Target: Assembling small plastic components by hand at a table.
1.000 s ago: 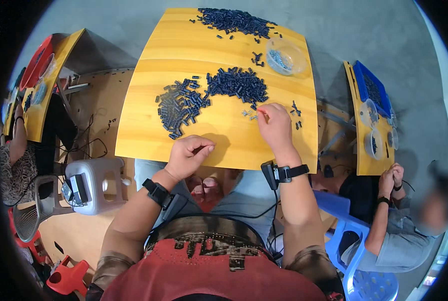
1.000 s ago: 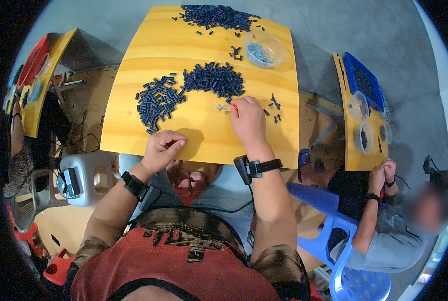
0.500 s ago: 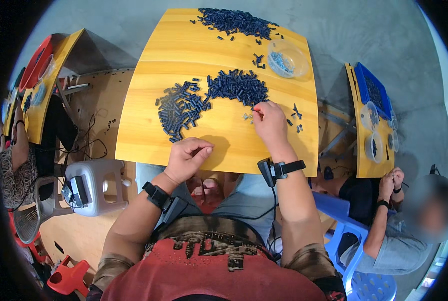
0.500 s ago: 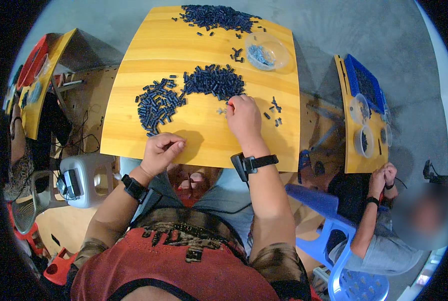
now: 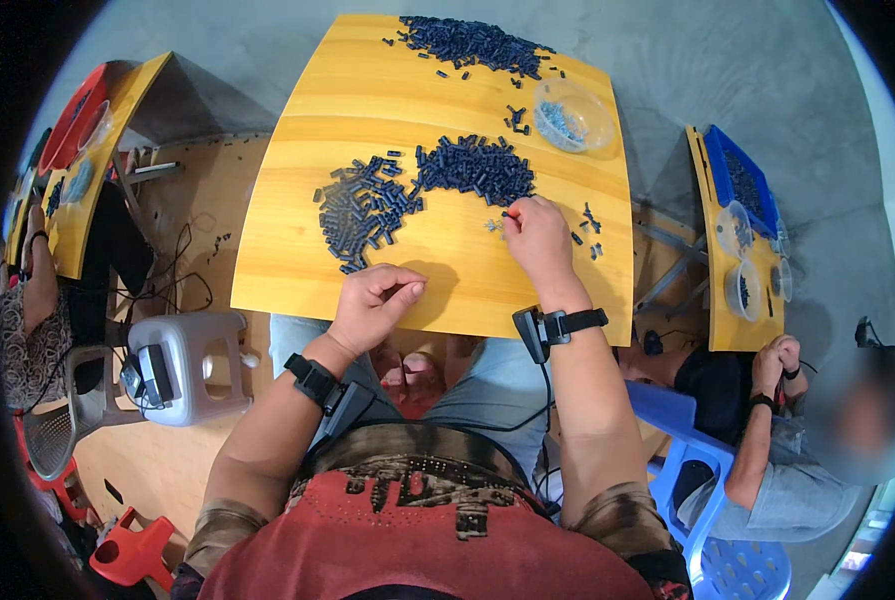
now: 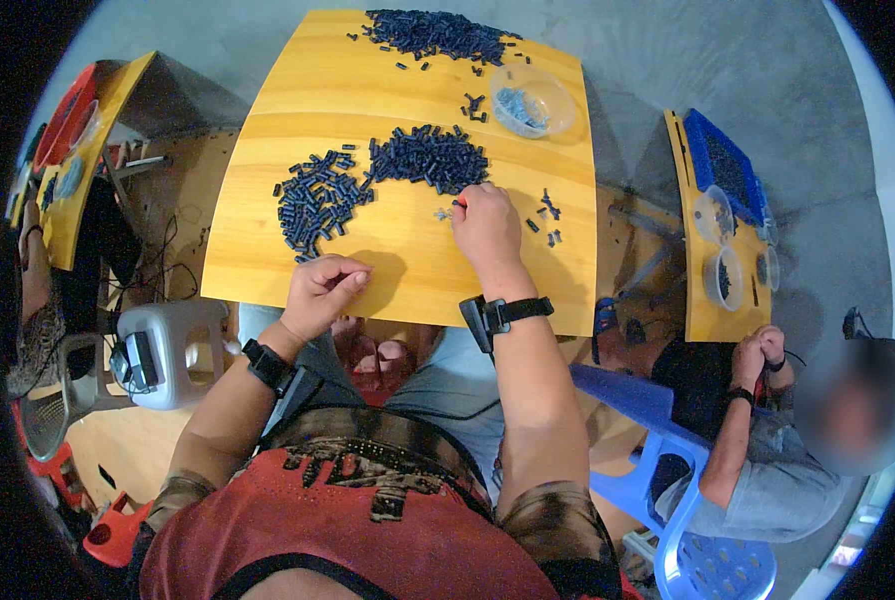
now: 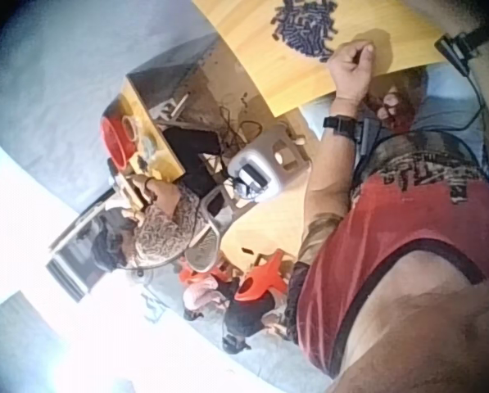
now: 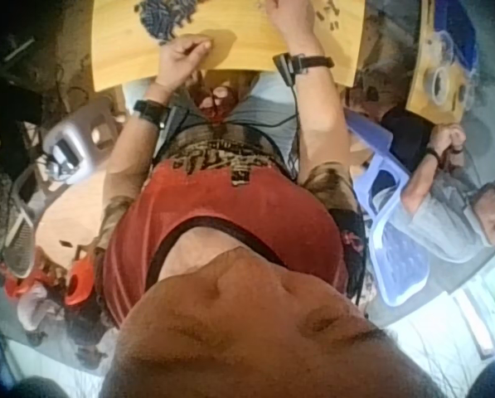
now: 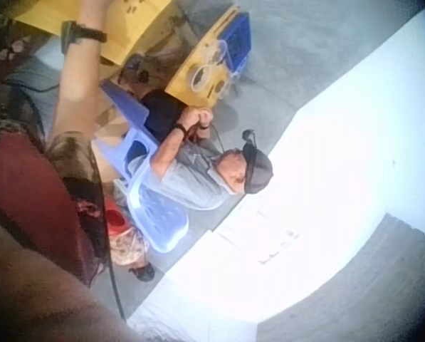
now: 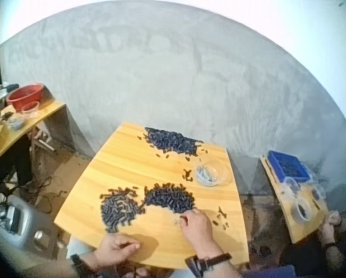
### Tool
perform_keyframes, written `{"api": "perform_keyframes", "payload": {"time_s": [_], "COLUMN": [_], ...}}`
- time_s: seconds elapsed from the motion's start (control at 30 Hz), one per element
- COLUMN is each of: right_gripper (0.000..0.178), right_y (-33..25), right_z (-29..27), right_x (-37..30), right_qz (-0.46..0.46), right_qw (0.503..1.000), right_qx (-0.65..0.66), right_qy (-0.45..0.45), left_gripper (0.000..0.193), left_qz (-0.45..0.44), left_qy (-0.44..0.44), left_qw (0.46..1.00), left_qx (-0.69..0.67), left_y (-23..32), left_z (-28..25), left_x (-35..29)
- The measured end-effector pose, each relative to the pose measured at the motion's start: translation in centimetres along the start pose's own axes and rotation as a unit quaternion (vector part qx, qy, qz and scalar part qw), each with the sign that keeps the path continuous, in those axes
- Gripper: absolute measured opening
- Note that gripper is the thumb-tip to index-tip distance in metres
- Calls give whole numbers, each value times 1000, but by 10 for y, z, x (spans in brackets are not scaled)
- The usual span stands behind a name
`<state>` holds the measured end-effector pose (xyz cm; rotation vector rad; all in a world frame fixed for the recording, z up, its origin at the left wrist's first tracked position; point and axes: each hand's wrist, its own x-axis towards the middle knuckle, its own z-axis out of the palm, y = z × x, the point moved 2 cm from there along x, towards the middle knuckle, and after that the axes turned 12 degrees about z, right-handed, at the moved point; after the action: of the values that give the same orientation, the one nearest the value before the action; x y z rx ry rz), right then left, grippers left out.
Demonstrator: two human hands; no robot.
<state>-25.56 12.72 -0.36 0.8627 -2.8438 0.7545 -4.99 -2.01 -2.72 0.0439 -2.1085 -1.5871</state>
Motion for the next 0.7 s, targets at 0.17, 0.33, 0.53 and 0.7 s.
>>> {"api": "perform_keyframes", "payload": {"time_s": [0.17,0.33,0.53,0.7], "right_gripper": [10,12,12,12], "right_y": [-8,-30,-72,-74], "right_z": [-14,-26,-31,-24], "right_x": [-3,-42,-86,-100], "right_qz": [25,16,-48,-29], "right_qw": [999,992,989,983], "right_qx": [-23,124,137,176], "right_qy": [-12,-16,-34,-32], "left_gripper": [12,15,18,19], "left_qz": [-9,-125,-255,-291], "left_qy": [0,-11,8,45], "left_qw": [1000,989,924,902], "left_qx": [3,-84,-284,-317], "left_y": [-1,-13,23,21], "left_z": [-2,5,22,35], "left_x": [-2,1,14,0]}}
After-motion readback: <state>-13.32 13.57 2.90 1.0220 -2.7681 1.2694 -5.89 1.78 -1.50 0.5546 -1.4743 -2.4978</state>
